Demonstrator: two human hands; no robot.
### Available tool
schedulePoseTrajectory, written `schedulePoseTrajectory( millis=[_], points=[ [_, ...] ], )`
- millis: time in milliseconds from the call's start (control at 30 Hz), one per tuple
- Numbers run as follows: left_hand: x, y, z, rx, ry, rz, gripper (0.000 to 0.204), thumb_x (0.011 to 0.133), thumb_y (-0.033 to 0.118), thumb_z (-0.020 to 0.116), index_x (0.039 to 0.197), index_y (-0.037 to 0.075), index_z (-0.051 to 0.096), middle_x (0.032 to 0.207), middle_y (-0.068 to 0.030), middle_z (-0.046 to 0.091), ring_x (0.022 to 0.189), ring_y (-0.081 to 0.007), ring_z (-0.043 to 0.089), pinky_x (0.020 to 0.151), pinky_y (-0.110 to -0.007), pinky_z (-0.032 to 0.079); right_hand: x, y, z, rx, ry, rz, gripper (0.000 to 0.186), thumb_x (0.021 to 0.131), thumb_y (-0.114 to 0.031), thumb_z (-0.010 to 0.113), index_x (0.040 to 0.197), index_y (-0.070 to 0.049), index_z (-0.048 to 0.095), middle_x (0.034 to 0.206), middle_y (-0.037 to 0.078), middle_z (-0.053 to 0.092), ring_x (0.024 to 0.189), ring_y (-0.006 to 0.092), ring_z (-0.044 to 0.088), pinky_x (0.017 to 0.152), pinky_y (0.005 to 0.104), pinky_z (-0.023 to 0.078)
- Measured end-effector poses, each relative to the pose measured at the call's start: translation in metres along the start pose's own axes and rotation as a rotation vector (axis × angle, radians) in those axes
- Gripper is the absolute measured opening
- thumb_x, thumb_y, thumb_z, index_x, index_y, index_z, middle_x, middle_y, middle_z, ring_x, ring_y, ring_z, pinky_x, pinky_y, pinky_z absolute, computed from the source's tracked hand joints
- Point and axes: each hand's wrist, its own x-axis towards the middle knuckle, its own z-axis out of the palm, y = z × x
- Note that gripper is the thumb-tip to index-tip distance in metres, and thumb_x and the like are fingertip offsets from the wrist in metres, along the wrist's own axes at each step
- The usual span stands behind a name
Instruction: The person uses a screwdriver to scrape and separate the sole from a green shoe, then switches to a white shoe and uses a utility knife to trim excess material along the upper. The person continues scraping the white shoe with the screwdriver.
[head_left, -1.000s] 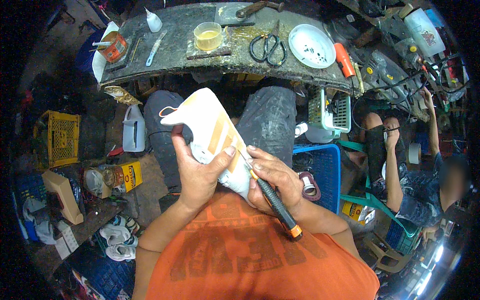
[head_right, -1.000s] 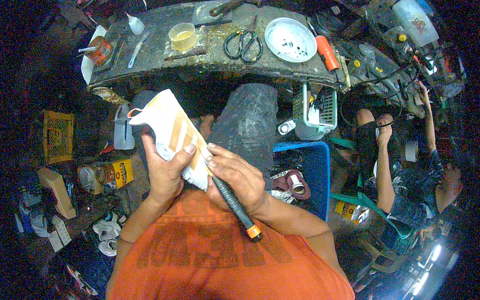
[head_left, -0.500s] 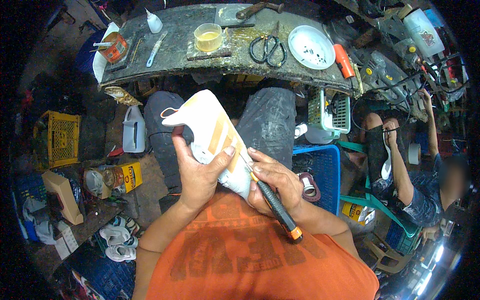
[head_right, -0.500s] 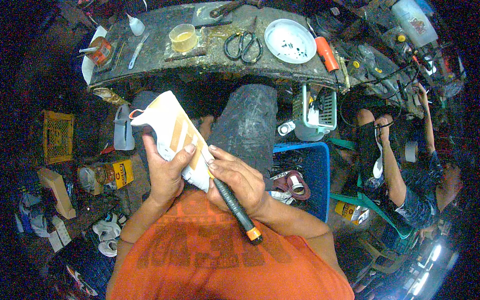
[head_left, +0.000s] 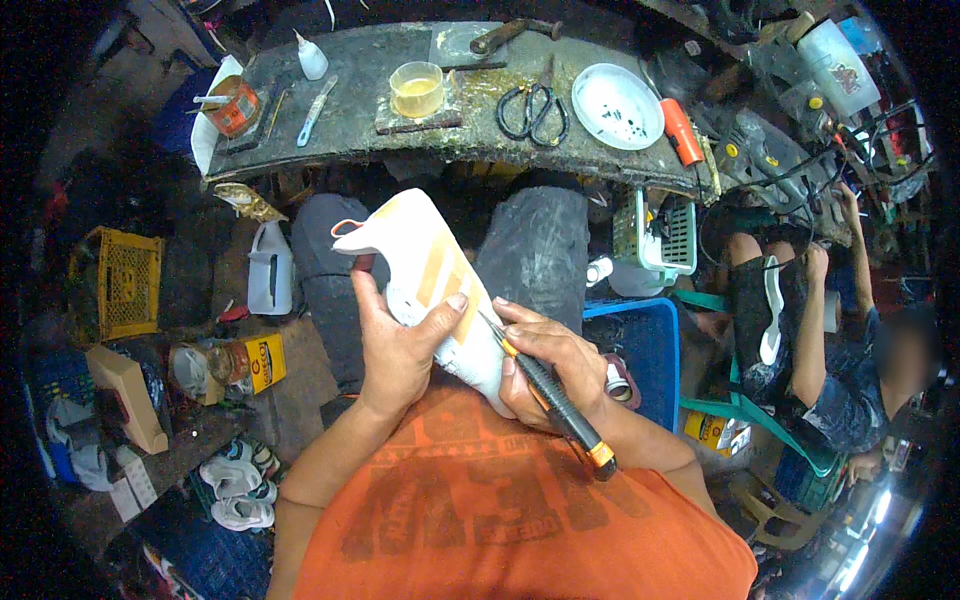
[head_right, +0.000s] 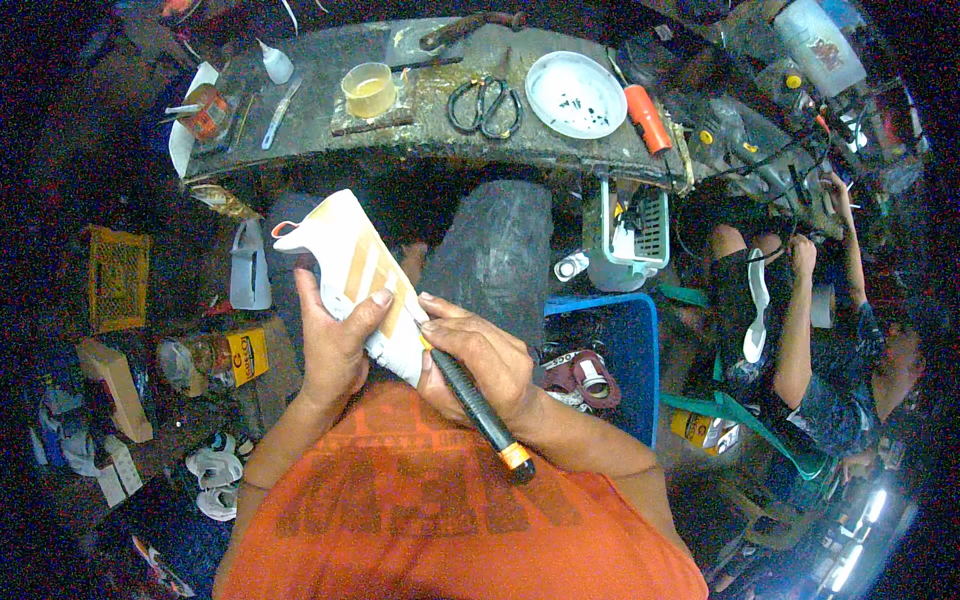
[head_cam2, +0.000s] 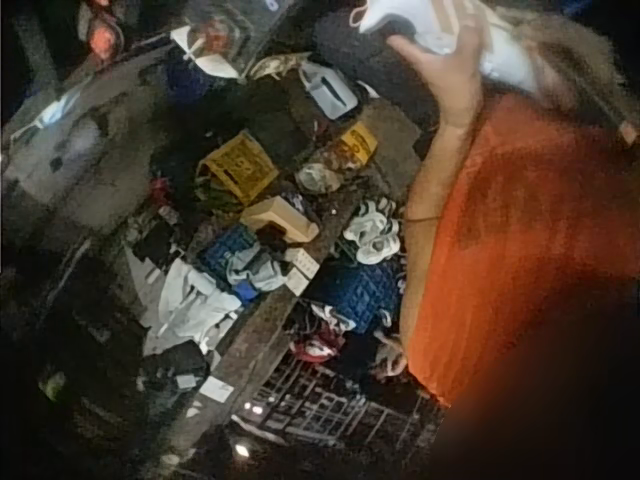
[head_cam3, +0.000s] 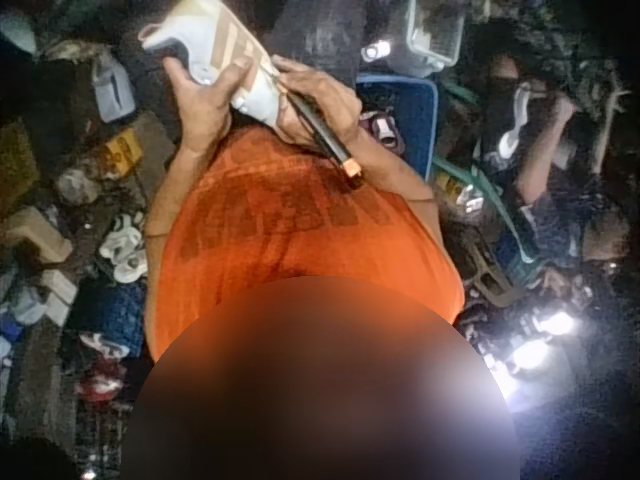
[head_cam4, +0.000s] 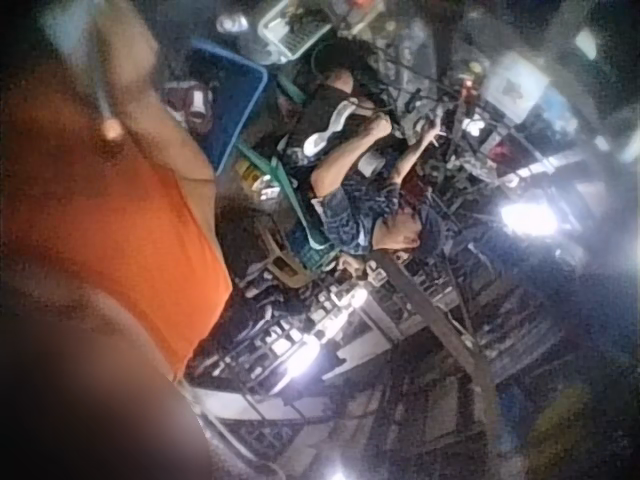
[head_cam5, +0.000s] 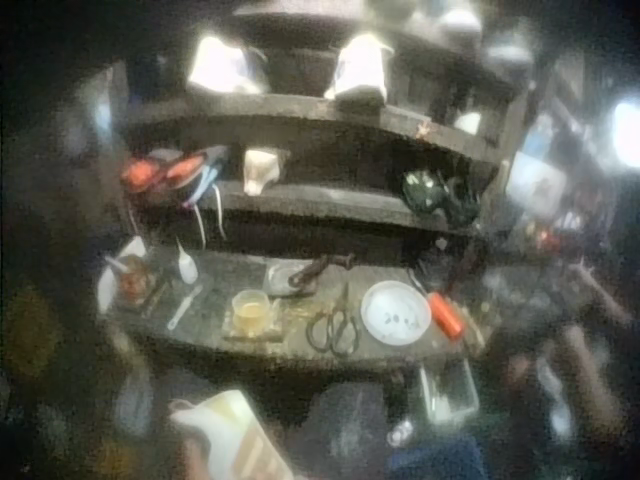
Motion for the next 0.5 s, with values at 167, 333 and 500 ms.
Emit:
schedulePoseTrajectory(
  millis=[167,333,500],
  points=[
    [0.003,-0.003,-0.003,0.024,0.033,0.009,0.091,0.086,-0.005,0.077,0.154,0.006,0.018,0.134,-0.0169,0.054,0.120,-0.0255,0.063,0.101,-0.040,0.055,0.012,-0.001,-0.004,0.005,-0.062,0.064,0.027,0.076,0.002,0.073,0.102,0.007,0.066,0.098,0.023,0.074,0.101,0.0375,0.077,0.087,0.0429,0.063],
    [0.016,0.004,-0.014,-0.070,0.075,0.065,0.093,0.085,-0.006,0.076,0.156,0.008,0.019,0.134,-0.0133,0.054,0.119,-0.0246,0.063,0.101,-0.039,0.055,0.036,0.006,-0.029,-0.019,0.089,0.151,0.025,0.087,-0.005,0.073,0.111,0.003,0.069,0.105,0.023,0.075,0.095,0.0325,0.077,0.084,0.0388,0.061],
    [0.029,0.015,-0.040,-0.256,-0.041,-0.103,0.071,0.090,0.001,0.071,0.152,0.007,0.035,0.128,-0.0096,0.061,0.114,-0.0233,0.067,0.098,-0.042,0.059,0.096,0.090,-0.042,-0.488,0.091,0.056,0.032,0.091,-0.005,0.072,0.123,-0.008,0.070,0.104,0.013,0.075,0.090,0.0304,0.072,0.082,0.0396,0.058]
  ],
)
